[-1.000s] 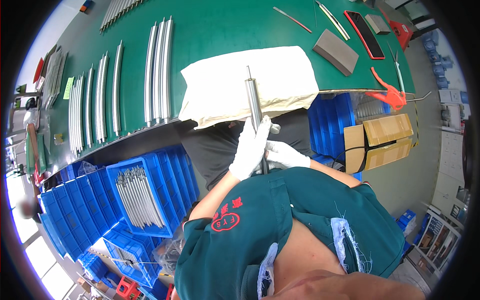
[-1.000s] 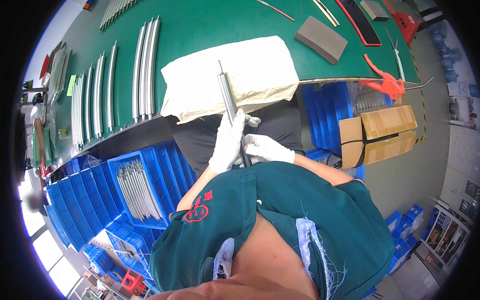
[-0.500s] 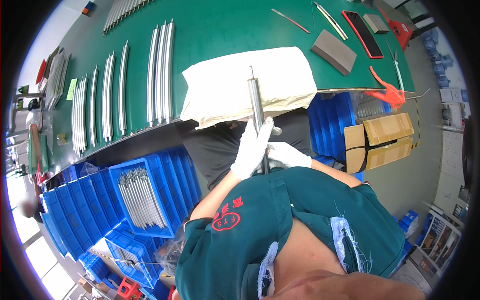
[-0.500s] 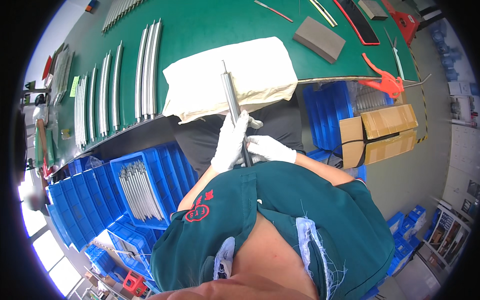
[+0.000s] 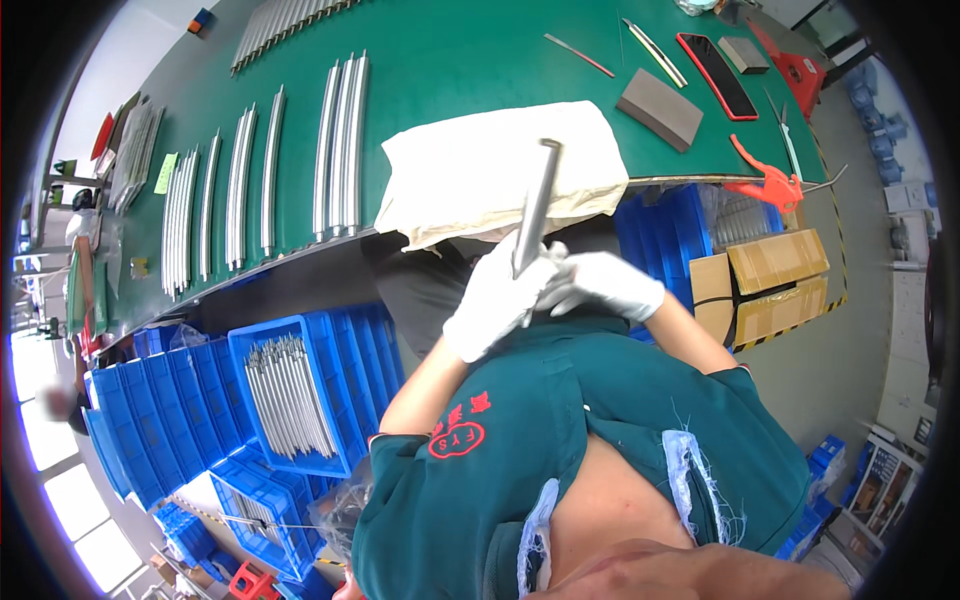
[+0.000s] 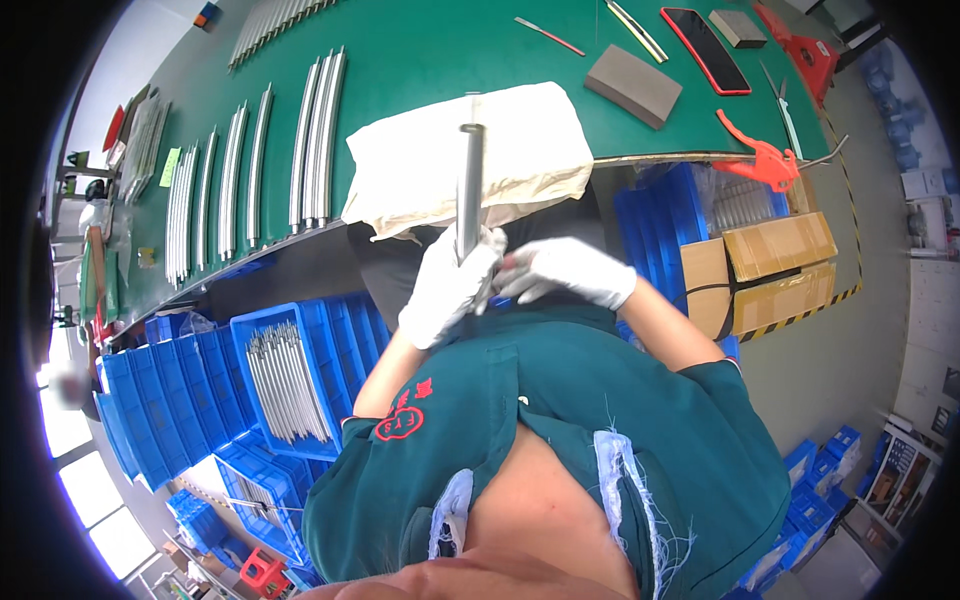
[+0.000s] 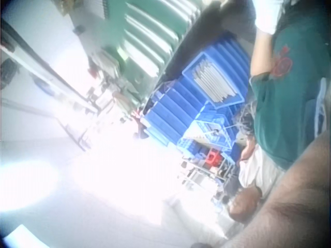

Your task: Polishing the ends of metal rods using a sanding block and inspecting them.

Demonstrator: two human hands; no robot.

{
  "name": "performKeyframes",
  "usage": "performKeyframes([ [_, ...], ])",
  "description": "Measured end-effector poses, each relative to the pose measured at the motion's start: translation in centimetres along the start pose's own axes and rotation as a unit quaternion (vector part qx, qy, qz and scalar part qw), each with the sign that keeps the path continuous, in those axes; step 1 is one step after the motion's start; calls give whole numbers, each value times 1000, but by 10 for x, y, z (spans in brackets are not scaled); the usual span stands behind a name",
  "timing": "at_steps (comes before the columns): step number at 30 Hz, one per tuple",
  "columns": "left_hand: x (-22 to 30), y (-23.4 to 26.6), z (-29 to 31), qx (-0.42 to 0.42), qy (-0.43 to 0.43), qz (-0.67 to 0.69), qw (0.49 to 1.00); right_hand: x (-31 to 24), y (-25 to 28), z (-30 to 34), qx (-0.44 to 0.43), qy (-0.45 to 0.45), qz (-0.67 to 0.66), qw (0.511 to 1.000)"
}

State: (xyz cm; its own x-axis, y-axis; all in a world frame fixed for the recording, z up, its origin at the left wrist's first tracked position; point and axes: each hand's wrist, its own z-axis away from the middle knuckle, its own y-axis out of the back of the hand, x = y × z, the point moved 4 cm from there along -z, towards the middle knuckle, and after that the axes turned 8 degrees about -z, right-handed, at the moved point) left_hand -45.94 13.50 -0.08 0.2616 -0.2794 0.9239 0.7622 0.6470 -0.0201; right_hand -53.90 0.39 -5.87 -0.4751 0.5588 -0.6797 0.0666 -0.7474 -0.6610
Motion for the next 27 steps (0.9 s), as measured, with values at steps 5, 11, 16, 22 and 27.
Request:
performKeyframes([
  [5, 41, 6, 16, -55, -265, -521, 809, -53, 15, 22, -6, 85, -30, 996],
  [11, 25, -4, 3, -121, -314, -681, 651, -25, -34, 11, 7, -61, 477, 877],
  [16, 60, 22, 5, -34, -403, -717, 568, 4, -32, 10, 148, -24, 321, 935],
  [22, 96, 89, 12, 346, -223, -405, 816, 31, -14, 9, 179, -1, 130, 975],
  [27, 7, 15, -20, 15, -166, -309, 936, 43, -16, -13, 134, 25, -46, 990],
])
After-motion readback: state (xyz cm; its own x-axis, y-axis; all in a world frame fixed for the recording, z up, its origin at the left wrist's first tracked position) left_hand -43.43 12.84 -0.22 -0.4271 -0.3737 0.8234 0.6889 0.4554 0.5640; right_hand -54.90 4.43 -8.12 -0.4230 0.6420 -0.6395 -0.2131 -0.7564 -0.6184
